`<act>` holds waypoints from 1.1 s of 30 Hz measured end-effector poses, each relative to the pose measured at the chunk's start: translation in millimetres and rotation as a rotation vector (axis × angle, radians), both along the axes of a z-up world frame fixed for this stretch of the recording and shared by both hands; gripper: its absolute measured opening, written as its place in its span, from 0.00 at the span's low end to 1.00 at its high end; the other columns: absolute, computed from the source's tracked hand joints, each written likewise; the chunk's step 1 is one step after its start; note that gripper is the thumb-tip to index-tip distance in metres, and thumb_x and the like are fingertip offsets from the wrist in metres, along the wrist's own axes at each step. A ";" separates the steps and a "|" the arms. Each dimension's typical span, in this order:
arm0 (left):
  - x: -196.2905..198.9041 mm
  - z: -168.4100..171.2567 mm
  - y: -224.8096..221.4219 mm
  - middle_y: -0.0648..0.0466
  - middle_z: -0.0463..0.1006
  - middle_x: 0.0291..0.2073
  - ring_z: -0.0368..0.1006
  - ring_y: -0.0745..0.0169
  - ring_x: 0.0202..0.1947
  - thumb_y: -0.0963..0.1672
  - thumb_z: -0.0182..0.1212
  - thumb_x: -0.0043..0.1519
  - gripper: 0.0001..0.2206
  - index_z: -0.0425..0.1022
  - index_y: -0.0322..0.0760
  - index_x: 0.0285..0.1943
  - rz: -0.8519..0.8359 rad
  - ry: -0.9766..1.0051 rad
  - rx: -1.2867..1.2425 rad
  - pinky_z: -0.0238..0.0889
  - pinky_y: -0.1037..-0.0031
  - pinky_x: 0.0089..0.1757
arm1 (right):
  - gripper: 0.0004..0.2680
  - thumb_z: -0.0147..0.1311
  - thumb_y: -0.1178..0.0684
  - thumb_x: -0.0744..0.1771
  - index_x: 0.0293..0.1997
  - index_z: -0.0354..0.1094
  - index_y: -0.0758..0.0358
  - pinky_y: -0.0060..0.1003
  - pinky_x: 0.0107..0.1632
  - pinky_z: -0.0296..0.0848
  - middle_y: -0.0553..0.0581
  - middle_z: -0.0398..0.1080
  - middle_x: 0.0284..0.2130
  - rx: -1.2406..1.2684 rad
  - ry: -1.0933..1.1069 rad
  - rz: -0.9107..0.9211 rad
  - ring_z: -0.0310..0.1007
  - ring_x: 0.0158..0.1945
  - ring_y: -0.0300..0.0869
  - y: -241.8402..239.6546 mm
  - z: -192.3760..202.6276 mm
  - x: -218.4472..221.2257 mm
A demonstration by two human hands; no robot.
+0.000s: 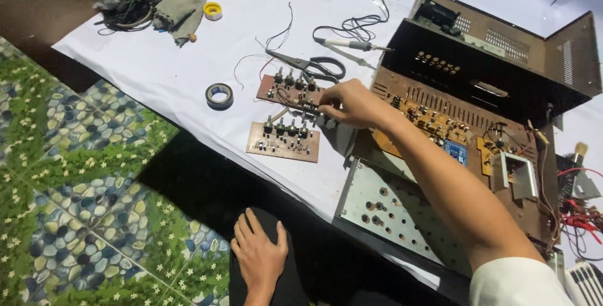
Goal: Assembling and soldering electronic components onto a circuit board inside a metal chassis
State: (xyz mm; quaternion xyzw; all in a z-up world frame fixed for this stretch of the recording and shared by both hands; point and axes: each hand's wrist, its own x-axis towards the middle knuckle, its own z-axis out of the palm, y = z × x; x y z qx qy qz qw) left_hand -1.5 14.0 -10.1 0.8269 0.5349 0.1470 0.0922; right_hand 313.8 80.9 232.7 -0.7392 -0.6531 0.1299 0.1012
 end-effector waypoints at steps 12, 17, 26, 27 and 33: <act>-2.1 -1.4 -1.3 0.36 0.66 0.62 0.64 0.42 0.60 0.56 0.53 0.60 0.37 0.60 0.23 0.70 0.017 -0.014 -0.002 0.59 0.58 0.54 | 0.09 0.59 0.58 0.64 0.47 0.77 0.68 0.41 0.37 0.77 0.63 0.79 0.37 0.250 -0.058 -0.272 0.77 0.30 0.48 -24.4 18.6 46.5; -1.0 -8.5 0.1 0.36 0.66 0.63 0.63 0.41 0.61 0.56 0.53 0.60 0.38 0.59 0.23 0.71 0.014 -0.016 -0.010 0.58 0.57 0.55 | 0.10 0.59 0.57 0.64 0.49 0.77 0.68 0.41 0.39 0.78 0.65 0.78 0.39 0.159 -0.065 -0.296 0.79 0.34 0.49 -17.5 14.5 56.8; 2.4 -13.1 5.4 0.36 0.64 0.63 0.62 0.41 0.60 0.58 0.52 0.59 0.40 0.57 0.23 0.72 0.018 0.035 -0.066 0.57 0.57 0.54 | 0.09 0.59 0.59 0.65 0.48 0.77 0.65 0.35 0.29 0.74 0.63 0.79 0.38 0.137 -0.031 -0.365 0.74 0.26 0.44 19.1 18.1 57.3; 4.8 -14.3 8.4 0.37 0.65 0.61 0.64 0.43 0.56 0.58 0.51 0.58 0.40 0.57 0.24 0.72 0.020 0.073 -0.056 0.58 0.59 0.51 | 0.10 0.58 0.61 0.65 0.50 0.76 0.65 0.30 0.25 0.72 0.63 0.79 0.37 0.121 0.008 -0.447 0.72 0.23 0.40 22.4 23.0 59.2; 9.2 -4.1 16.8 0.38 0.67 0.57 0.66 0.46 0.49 0.59 0.56 0.54 0.42 0.61 0.26 0.70 0.037 0.113 -0.042 0.61 0.61 0.45 | 0.08 0.61 0.61 0.63 0.44 0.79 0.66 0.48 0.49 0.75 0.63 0.77 0.42 0.291 -0.350 -0.434 0.76 0.41 0.54 20.5 31.4 108.4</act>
